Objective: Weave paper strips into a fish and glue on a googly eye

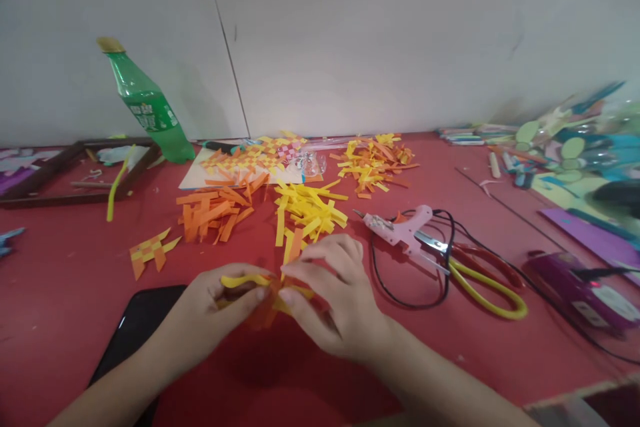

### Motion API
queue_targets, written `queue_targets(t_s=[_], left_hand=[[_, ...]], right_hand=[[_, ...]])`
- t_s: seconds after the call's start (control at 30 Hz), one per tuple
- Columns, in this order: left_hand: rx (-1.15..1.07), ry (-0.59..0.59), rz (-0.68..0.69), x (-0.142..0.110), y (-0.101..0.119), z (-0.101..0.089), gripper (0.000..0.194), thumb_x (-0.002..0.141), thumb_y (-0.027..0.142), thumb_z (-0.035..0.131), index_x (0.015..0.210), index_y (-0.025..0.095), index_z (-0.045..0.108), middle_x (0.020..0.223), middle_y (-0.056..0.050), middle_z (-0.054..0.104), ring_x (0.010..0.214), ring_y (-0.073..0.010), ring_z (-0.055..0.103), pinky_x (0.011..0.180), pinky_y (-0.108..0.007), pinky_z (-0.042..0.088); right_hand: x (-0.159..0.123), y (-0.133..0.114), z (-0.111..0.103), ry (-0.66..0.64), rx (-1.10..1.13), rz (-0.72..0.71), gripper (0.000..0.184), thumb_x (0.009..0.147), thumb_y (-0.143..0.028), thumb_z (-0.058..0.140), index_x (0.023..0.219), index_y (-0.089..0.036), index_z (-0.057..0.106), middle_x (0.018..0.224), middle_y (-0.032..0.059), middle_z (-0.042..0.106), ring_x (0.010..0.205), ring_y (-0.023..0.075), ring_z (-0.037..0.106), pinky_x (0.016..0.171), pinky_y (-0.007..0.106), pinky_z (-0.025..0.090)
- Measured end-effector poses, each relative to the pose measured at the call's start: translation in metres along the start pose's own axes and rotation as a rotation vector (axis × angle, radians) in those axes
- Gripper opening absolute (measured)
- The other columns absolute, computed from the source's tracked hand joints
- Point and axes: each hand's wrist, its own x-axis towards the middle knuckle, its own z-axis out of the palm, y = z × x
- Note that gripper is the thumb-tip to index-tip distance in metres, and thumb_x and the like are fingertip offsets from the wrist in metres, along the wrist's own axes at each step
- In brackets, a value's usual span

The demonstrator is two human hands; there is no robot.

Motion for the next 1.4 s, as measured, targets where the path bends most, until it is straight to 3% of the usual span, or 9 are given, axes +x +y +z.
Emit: queue_targets(t_s=[0.17,0.3,0.37,0.53,0.7,0.97,1.17,1.3,1.4], left_hand=[[0.059,-0.048,0.01,-0.004,0.001,0.002,0.021,0.086,0.033,0.065,0.103,0.021,0.064,0.088,-0.003,0.076,0.083,-0.0198,0.073,0.071,-0.026,0.055],[0.092,-0.041,0.052,-0.005,0.003,0.0,0.033,0.087,0.034,0.064,0.117,0.025,0.055,0.086,-0.001,0.073,0.083,-0.0186,0.071,0.071,-0.026,0.054],[0.029,-0.036,0.055,-0.005,0.002,0.0,0.039,0.086,0.037,0.065,0.121,0.024,0.053,0.087,-0.002,0.072,0.084,-0.0195,0.071,0.072,-0.028,0.054],[-0.283,0.036,0.058,-0.002,-0.003,0.0,0.08,0.065,0.034,0.086,0.131,0.026,0.041,0.091,-0.001,0.069,0.087,-0.0207,0.069,0.074,-0.029,0.055],[-0.266,0.157,0.028,0.002,-0.003,-0.001,0.068,0.071,0.035,0.083,0.126,0.022,0.045,0.081,0.002,0.068,0.08,-0.0169,0.067,0.075,-0.029,0.056],[-0.166,0.198,0.031,0.0,0.002,-0.004,0.063,0.073,0.038,0.081,0.126,0.021,0.051,0.076,0.002,0.074,0.072,-0.0151,0.07,0.067,-0.022,0.056],[-0.113,0.254,0.107,-0.001,0.001,-0.004,0.057,0.075,0.039,0.08,0.123,0.022,0.054,0.076,0.002,0.074,0.072,-0.015,0.07,0.065,-0.021,0.055],[-0.156,0.212,0.135,0.001,-0.001,-0.002,0.07,0.065,0.035,0.086,0.124,0.022,0.051,0.079,0.002,0.072,0.073,-0.0168,0.071,0.063,-0.022,0.055],[-0.146,0.183,0.092,0.001,0.0,-0.002,0.069,0.067,0.034,0.085,0.125,0.022,0.049,0.081,0.001,0.073,0.075,-0.0185,0.072,0.065,-0.025,0.055]], right_hand=[[0.004,-0.001,0.004,-0.235,0.118,0.196,0.004,0.087,-0.025,0.065,0.088,-0.021,0.066,0.097,0.0057,0.06,0.095,0.0208,0.054,0.086,0.04,0.041],[0.005,0.0,0.003,-0.373,0.319,0.342,0.01,0.088,-0.027,0.066,0.08,-0.021,0.065,0.095,0.0042,0.06,0.094,0.0185,0.056,0.088,0.037,0.043],[0.004,0.002,0.005,-0.352,0.43,0.433,0.013,0.088,-0.028,0.066,0.077,-0.021,0.064,0.091,0.0029,0.059,0.09,0.0166,0.057,0.083,0.034,0.045],[0.003,0.004,0.012,-0.085,0.598,0.668,0.024,0.087,-0.039,0.065,0.071,-0.021,0.059,0.08,0.0013,0.056,0.078,0.0152,0.055,0.073,0.03,0.046],[0.002,0.001,0.015,-0.103,0.734,0.729,0.024,0.082,-0.043,0.071,0.071,-0.022,0.066,0.082,0.0013,0.057,0.078,0.0147,0.056,0.075,0.031,0.047],[0.003,0.004,0.011,-0.126,0.806,0.755,0.017,0.079,-0.04,0.075,0.073,-0.024,0.074,0.083,0.0021,0.059,0.078,0.0144,0.057,0.076,0.033,0.05],[0.003,0.006,0.013,-0.126,0.853,0.805,0.014,0.075,-0.038,0.079,0.07,-0.025,0.075,0.081,0.0007,0.058,0.076,0.0129,0.056,0.077,0.032,0.05],[0.003,0.003,0.015,-0.107,0.836,0.816,0.019,0.075,-0.041,0.078,0.068,-0.024,0.074,0.081,0.001,0.058,0.076,0.0134,0.056,0.077,0.033,0.05],[0.002,0.001,0.016,-0.132,0.816,0.778,0.019,0.078,-0.042,0.075,0.072,-0.024,0.074,0.083,0.0021,0.06,0.079,0.0143,0.058,0.078,0.033,0.051]])
